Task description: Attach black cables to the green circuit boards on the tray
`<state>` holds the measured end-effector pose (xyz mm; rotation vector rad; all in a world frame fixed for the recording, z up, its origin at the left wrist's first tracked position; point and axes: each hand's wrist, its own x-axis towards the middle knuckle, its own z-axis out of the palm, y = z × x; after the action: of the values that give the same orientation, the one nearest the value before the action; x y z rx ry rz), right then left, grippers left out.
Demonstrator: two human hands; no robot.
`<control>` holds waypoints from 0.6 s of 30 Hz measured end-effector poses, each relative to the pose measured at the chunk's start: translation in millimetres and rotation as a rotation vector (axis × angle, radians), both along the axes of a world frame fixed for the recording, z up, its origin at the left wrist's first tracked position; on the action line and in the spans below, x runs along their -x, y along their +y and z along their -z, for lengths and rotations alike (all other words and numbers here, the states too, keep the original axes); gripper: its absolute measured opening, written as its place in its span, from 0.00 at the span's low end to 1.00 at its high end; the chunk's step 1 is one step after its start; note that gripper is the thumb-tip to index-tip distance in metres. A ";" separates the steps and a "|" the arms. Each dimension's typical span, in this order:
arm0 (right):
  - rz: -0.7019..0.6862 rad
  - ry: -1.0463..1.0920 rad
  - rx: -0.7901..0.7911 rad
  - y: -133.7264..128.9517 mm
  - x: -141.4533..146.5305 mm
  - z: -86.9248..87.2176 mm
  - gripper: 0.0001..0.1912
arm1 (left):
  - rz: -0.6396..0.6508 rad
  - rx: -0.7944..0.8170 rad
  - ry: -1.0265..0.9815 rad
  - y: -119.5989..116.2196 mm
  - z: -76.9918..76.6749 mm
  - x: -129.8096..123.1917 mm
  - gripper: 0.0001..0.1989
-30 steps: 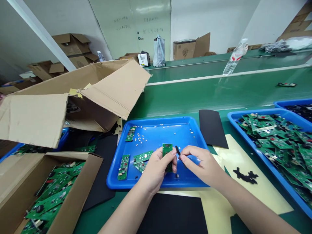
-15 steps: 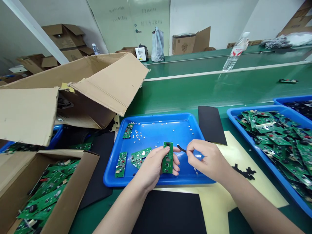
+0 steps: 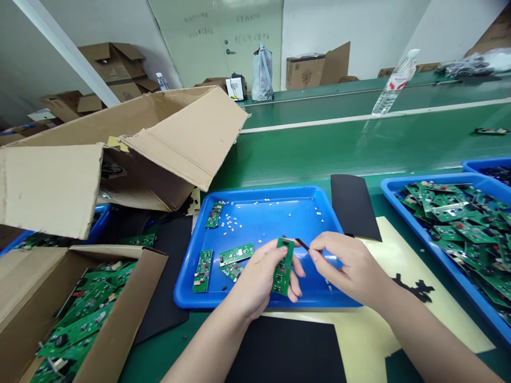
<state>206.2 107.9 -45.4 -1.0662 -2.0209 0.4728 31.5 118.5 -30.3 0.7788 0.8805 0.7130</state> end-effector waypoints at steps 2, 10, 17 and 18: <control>-0.058 -0.029 -0.002 -0.4 1.9 1.5 0.10 | 0.026 -0.003 -0.009 -1.6 1.8 -1.9 0.14; -0.087 -0.114 -0.109 -1.5 9.4 4.1 0.11 | 0.016 -0.008 -0.007 -3.4 4.4 -1.0 0.14; -0.072 -0.090 -0.126 -1.5 8.4 5.9 0.09 | 0.017 0.003 0.002 -2.6 0.9 -1.1 0.17; -0.076 -0.085 -0.127 -1.5 8.2 6.3 0.09 | 0.024 0.000 0.005 -2.6 0.6 -1.0 0.18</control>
<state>198.0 106.4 -51.7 -0.9499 -2.1422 0.3380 32.5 115.9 -30.9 0.7901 0.8742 0.6906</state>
